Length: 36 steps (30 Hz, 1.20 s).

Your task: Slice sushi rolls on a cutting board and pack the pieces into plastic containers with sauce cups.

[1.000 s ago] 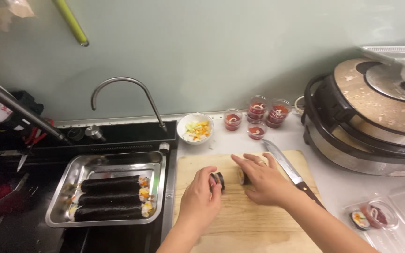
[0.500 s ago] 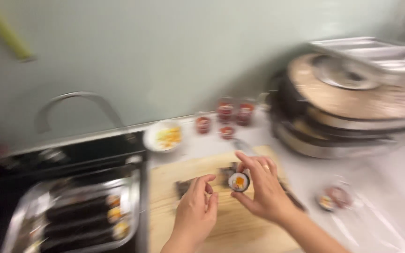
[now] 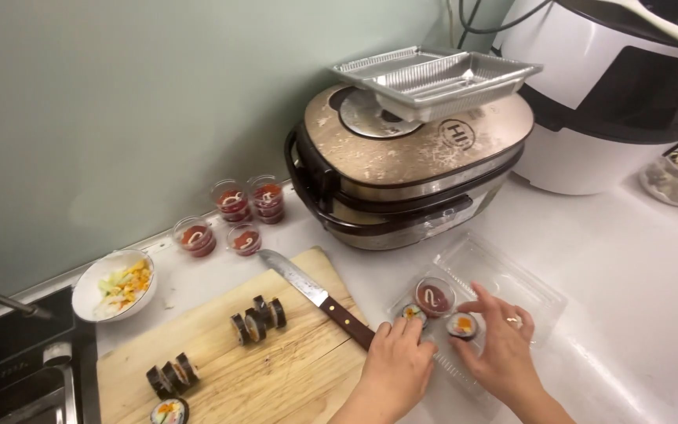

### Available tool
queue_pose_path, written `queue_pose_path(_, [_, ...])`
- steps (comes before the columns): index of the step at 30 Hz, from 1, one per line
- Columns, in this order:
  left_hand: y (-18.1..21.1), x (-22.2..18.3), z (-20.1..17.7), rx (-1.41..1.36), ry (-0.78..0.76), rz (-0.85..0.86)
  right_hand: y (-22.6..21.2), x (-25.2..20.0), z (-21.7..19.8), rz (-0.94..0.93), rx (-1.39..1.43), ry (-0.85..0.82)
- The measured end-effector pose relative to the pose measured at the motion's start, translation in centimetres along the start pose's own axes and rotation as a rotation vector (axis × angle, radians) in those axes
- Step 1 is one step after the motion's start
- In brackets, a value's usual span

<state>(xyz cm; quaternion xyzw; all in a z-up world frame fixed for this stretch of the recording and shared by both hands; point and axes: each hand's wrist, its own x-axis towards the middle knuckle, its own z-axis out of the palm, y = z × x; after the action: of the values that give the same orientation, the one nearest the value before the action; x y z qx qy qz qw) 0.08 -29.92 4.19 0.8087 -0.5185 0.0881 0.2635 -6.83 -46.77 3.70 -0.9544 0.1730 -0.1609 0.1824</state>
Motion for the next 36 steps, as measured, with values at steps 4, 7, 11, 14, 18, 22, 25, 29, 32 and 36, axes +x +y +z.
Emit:
queue_pose_path(4, [0.1, 0.4, 0.4, 0.019, -0.005, 0.002, 0.1, 0.8, 0.1, -0.044, -0.008, 0.013])
queue_pose_path(7, [0.5, 0.6, 0.2, -0.023, -0.051, 0.005, 1.1, 0.9, 0.6, -0.108, -0.006, 0.033])
queue_pose_path(11, [0.9, 0.5, 0.0, -0.092, -0.108, -0.04, 2.9, 1.2, 2.3, -0.05, -0.271, 0.008])
queue_pose_path(14, [0.8, 0.0, 0.6, -0.059, -0.019, -0.029, 2.5, 1.3, 2.6, -0.056, -0.261, 0.074])
queue_pose_path(18, [0.7, -0.5, 0.3, -0.066, 0.03, -0.019, 1.8, 1.4, 2.5, -0.061, -0.438, 0.051])
queue_pose_path(22, [0.5, -0.9, 0.4, -0.051, 0.019, -0.034, 1.9, 1.6, 1.5, -0.103, -0.345, -0.018])
queue_pose_path(25, [0.5, -1.1, 0.5, -0.056, 0.035, -0.039, 1.5, 1.9, 0.7, -0.221, -0.313, -0.079])
queue_pose_path(29, [0.6, -1.1, 0.7, -0.08, 0.032, -0.048, 1.5, 2.2, 1.0, -0.243, -0.217, -0.05])
queue_pose_path(32, [0.7, -1.4, 0.9, -0.11, 0.041, -0.06, 3.1, 2.2, 2.1, -0.263, -0.235, -0.046])
queue_pose_path(36, [0.4, -3.0, -2.5, -0.112, 0.045, -0.088, 4.5, 3.1, 2.6, -0.209, -0.3, 0.013])
